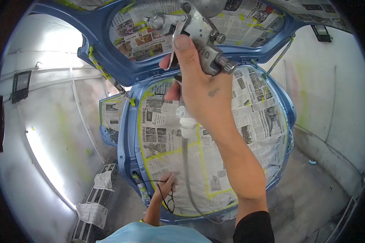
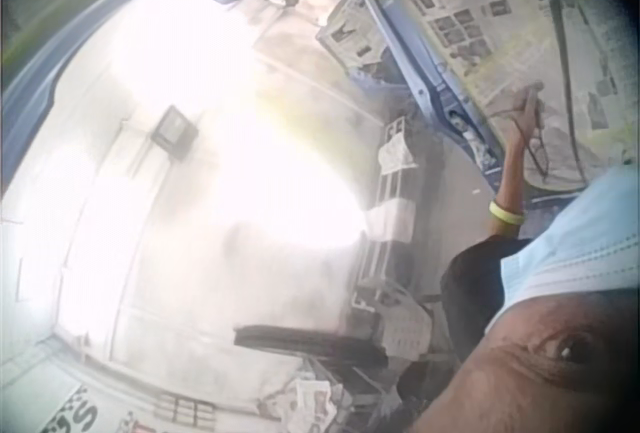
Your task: The person uses a spray gun to apply blue paint to the interior frame of a car door, moving the gun along the edges while the central portion is masked with newspaper.
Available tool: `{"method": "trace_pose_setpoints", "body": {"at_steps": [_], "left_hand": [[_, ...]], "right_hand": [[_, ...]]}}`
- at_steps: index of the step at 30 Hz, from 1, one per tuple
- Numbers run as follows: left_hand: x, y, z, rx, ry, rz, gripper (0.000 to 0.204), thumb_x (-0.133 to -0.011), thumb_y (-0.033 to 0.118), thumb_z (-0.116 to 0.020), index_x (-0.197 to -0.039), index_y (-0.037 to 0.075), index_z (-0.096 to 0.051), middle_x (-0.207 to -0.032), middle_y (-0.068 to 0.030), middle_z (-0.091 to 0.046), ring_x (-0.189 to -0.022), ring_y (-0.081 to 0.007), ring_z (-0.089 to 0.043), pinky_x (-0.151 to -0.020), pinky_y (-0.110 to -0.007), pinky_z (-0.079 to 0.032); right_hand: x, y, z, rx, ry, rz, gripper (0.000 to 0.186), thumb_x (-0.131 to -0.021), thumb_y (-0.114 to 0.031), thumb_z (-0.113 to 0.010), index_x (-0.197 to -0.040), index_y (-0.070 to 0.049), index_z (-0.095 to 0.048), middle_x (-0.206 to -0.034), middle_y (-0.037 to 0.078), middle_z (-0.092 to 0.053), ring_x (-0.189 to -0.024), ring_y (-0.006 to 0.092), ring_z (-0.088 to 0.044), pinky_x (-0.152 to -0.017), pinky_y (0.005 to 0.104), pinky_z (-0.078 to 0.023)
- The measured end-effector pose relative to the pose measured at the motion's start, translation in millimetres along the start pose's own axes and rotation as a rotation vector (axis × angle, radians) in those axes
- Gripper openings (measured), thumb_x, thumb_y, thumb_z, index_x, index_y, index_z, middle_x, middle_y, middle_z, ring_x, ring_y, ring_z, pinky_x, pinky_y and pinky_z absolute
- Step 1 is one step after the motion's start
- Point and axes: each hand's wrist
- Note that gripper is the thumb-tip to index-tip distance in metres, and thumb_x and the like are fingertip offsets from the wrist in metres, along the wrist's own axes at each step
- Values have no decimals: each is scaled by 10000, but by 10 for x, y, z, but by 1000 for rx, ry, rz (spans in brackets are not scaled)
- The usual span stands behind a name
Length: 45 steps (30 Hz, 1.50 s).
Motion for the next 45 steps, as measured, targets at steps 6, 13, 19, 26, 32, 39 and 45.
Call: {"method": "trace_pose_setpoints", "body": {"at_steps": [6, 13, 19, 26, 32, 39, 45], "left_hand": [[170, 31, -245, 46, -26, 49, 388, -1036, 329, -509, -766, 77, -628, -631, 9, -578, -500, -79, -545, -451, -230, -386], [260, -395, -255, -122, -158, 156, 336, -1065, 270, -469, -1278, 66, -631, -747, 23, -585, -483, -58, -513, -450, -209, -388], [324, -586, -437, 4, -265, 155, 338, -1060, 276, -478, -1278, 68, -633, -765, 16, -592, -496, -61, -516, -455, -220, -387], [458, -937, -398, -5, -276, 272, 347, -1045, 287, -490, -1262, 60, -637, -778, 6, -607, -518, -75, -531, -467, -230, -400], [581, -1034, -304, -26, -287, 326, 361, -1035, 269, -494, -1275, 34, -624, -793, -6, -625, -518, -84, -535, -476, -231, -415], [685, -1024, -286, -51, -299, 392, 382, -1032, 284, -494, -1276, 21, -624, -806, -13, -634, -535, -83, -543, -495, -224, -415], [783, -1368, -297, 24, -277, 451, 377, -1028, 296, -501, -1266, 39, -642, -808, 3, -619, -564, -75, -542, -515, -221, -421]], "right_hand": [[-7, 172, 220, 23, 219, 47, 505, -1006, -495, -537, -1145, -15, -617, -854, 109, -683, -433, 143, -520, -394, 247, -408], [3, 175, 420, -30, 192, 59, 540, -1010, -504, -521, -1159, 9, -599, -884, 141, -681, -458, 135, -528, -408, 237, -420], [-163, 271, 568, 37, 179, 60, 514, -1003, -489, -540, -1123, 6, -606, -852, 144, -670, -437, 147, -517, -415, 264, -412], [-608, 366, 1401, 171, 363, 246, 453, -1006, -455, -554, -1074, -10, -608, -811, 116, -662, -440, 157, -528, -401, 264, -407], [-899, 352, 2160, 205, 485, 313, 420, -992, -430, -593, -1013, -11, -581, -752, 128, -658, -397, 177, -543, -365, 292, -421], [-1261, 311, 2994, 251, 640, 370, 395, -993, -359, -608, -982, 35, -590, -774, 141, -659, -469, 205, -612, -369, 314, -467], [-1090, 403, 2796, 213, 652, 325, 407, -1008, -380, -581, -1022, 27, -603, -833, 126, -662, -566, 190, -637, -400, 314, -490]]}}
Point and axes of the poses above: each hand's wrist, its own x-axis away from the middle knuckle, its own z-axis out of the back of the hand, y = z × x
